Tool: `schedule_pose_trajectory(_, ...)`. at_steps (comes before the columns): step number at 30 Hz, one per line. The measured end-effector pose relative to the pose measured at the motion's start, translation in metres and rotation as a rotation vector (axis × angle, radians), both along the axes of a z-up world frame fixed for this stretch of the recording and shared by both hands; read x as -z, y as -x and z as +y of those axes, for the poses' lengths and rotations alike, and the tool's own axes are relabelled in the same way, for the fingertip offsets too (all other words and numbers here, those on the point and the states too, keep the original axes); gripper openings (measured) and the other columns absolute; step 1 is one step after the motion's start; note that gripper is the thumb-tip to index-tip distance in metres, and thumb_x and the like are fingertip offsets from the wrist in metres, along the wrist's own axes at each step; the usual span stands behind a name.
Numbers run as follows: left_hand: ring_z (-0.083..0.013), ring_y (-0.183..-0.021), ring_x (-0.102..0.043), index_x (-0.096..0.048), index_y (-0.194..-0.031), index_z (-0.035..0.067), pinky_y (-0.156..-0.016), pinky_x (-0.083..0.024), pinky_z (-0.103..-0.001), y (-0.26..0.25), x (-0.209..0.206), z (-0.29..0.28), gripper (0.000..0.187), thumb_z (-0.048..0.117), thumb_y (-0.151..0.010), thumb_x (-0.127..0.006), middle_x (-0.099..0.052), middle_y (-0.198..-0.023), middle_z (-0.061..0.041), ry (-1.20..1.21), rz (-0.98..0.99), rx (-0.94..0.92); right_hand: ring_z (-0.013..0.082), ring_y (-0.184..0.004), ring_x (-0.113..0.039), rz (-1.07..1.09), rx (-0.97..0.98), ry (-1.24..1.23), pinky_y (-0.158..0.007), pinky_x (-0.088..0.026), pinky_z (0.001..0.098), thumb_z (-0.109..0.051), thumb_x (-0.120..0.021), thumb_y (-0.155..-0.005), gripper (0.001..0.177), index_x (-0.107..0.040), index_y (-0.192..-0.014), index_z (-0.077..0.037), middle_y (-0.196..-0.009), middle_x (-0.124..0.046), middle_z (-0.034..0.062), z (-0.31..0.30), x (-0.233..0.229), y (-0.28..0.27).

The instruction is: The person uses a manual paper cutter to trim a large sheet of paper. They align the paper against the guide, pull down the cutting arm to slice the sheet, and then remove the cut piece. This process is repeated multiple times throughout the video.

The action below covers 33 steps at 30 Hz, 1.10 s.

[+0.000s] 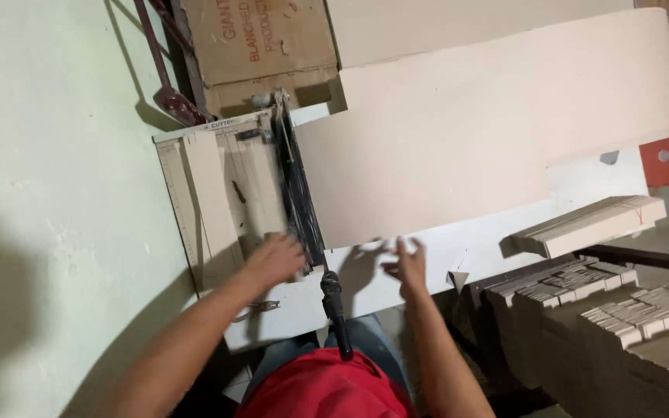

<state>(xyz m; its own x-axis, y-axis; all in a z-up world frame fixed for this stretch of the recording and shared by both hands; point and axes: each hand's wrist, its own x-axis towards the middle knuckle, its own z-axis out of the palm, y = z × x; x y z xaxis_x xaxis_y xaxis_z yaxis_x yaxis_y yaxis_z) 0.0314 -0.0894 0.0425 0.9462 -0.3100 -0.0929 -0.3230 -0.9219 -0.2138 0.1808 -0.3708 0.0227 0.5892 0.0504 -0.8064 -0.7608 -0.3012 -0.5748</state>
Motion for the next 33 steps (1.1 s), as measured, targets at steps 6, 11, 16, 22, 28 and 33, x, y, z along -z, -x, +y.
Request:
schedule_pose_trajectory(6, -0.0113, -0.113, -0.055, -0.052, -0.113, 0.034, -0.099, -0.04, -0.042, 0.061, 0.049, 0.099, 0.015, 0.026, -0.101, -0.054, -0.06, -0.12, 0.016, -0.209, 0.449, -0.149, 0.0173, -0.067, -0.064, 0.042, 0.267, -0.201, -0.054, -0.054, 0.024, -0.042, -0.064, -0.103, 0.036, -0.042, -0.112, -0.015, -0.092, -0.06, 0.0005, -0.03, 0.053, -0.04)
schedule_pose_trajectory(11, -0.0218, -0.114, -0.056, -0.055, -0.114, 0.021, -0.085, -0.046, -0.037, 0.061, -0.01, 0.115, 0.013, 0.019, -0.101, -0.054, -0.044, -0.125, -0.001, 0.082, 0.39, -0.355, 0.0164, -0.068, -0.07, 0.004, 0.303, -0.279, -0.061, -0.066, 0.0271, -0.029, -0.065, -0.103, 0.022, -0.047, -0.099, -0.018, -0.084, -0.056, -0.0012, -0.045, 0.04, -0.009)
schedule_pose_trajectory(16, -0.0275, -0.126, -0.052, -0.058, -0.119, 0.018, -0.1, -0.044, -0.045, 0.025, 0.011, 0.082, 0.018, 0.023, -0.103, -0.053, -0.049, -0.137, -0.008, 0.303, 0.312, -0.47, 0.0279, -0.088, -0.076, -0.011, 0.168, -0.178, -0.079, -0.066, 0.0452, -0.025, -0.062, -0.105, 0.02, -0.054, -0.115, -0.01, -0.102, -0.07, 0.0134, -0.003, 0.038, -0.002)
schedule_pose_trajectory(22, -0.0346, -0.137, -0.042, -0.049, -0.144, 0.017, -0.111, -0.033, -0.053, -0.022, -0.055, 0.065, 0.044, 0.036, -0.105, -0.051, -0.043, -0.149, -0.017, 0.428, 0.334, -0.864, 0.0298, -0.095, -0.073, 0.029, 0.157, -0.13, -0.083, -0.063, 0.05, -0.023, -0.064, -0.104, 0.019, -0.053, -0.113, -0.009, -0.104, -0.069, 0.0131, -0.048, 0.033, 0.007)
schedule_pose_trajectory(28, -0.0455, -0.142, -0.026, -0.011, -0.162, 0.012, -0.115, -0.025, -0.059, 0.014, 0.007, 0.111, 0.091, 0.041, -0.094, -0.064, -0.019, -0.157, -0.027, 0.676, 0.069, -1.732, 0.0332, -0.097, -0.072, -0.009, 0.027, -0.052, -0.081, -0.061, 0.0553, -0.025, -0.065, -0.104, 0.026, -0.054, -0.118, -0.006, -0.107, -0.068, 0.0147, -0.023, 0.016, 0.008)
schedule_pose_trajectory(33, -0.0398, -0.134, -0.038, -0.002, -0.162, 0.02, -0.107, -0.036, -0.052, 0.007, 0.018, 0.115, 0.108, 0.051, -0.088, -0.073, -0.034, -0.146, -0.022, 0.819, 0.112, -1.853, 0.0347, -0.1, -0.072, -0.043, -0.018, -0.052, -0.083, -0.06, 0.0585, -0.03, -0.065, -0.105, 0.029, -0.056, -0.121, -0.008, -0.11, -0.07, 0.016, -0.008, 0.026, -0.004)
